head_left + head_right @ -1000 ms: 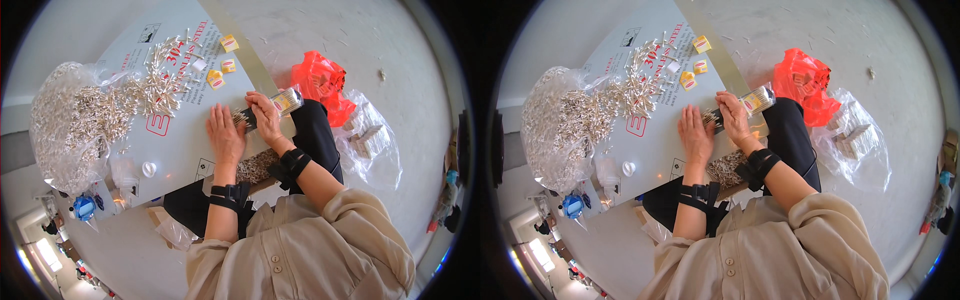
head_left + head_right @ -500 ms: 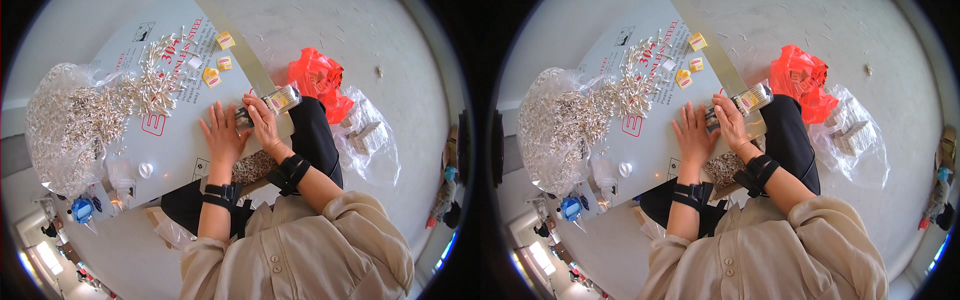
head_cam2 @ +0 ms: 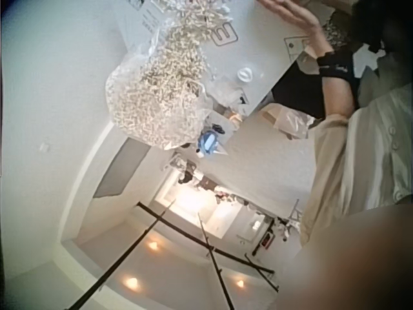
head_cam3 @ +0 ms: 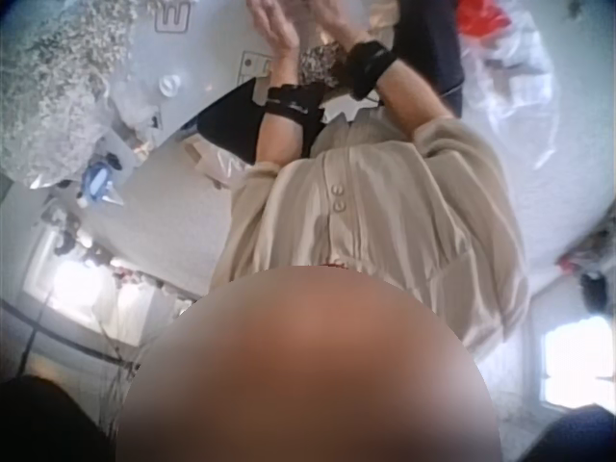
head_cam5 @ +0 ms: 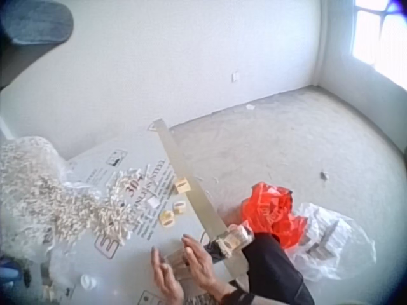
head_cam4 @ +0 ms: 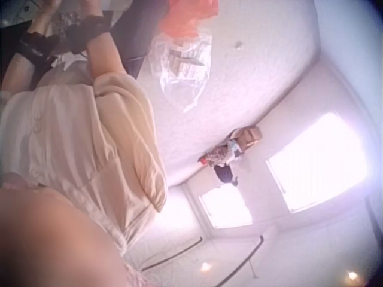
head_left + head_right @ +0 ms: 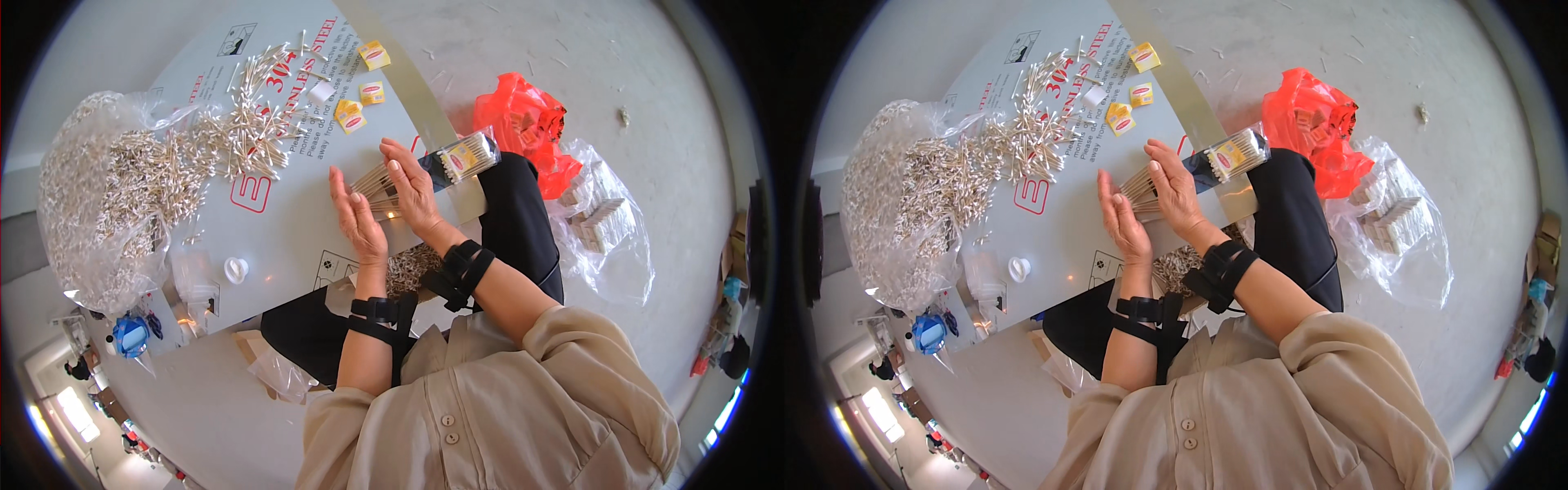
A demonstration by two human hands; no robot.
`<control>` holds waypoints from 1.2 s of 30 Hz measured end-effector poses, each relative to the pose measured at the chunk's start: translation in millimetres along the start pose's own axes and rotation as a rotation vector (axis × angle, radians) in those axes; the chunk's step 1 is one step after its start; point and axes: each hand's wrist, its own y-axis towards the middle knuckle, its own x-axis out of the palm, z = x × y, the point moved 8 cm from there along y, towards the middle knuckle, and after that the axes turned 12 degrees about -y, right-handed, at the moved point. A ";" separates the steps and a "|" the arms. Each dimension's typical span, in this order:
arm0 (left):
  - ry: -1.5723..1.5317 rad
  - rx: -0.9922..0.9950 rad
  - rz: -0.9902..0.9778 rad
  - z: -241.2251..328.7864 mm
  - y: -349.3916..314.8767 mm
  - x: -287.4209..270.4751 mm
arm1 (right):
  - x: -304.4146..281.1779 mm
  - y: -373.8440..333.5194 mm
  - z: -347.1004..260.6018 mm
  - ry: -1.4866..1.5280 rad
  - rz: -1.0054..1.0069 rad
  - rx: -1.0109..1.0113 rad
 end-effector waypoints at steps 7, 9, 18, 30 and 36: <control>0.586 0.233 -0.054 29.6 11.6 -11.4 | -19.8 0.4 12.9 0.132 0.060 0.106; 0.840 0.256 -0.257 37.9 18.5 12.0 | -24.0 1.8 11.3 0.095 0.057 0.083; 0.670 0.139 -0.383 31.0 43.3 9.9 | -24.7 3.9 7.5 -0.051 0.048 0.024; 0.420 -0.195 -0.353 19.7 66.9 16.0 | -30.5 5.8 10.0 -0.133 0.097 0.096; 0.343 -0.087 -0.299 46.3 42.1 25.0 | -14.8 0.8 4.9 0.271 -0.103 0.628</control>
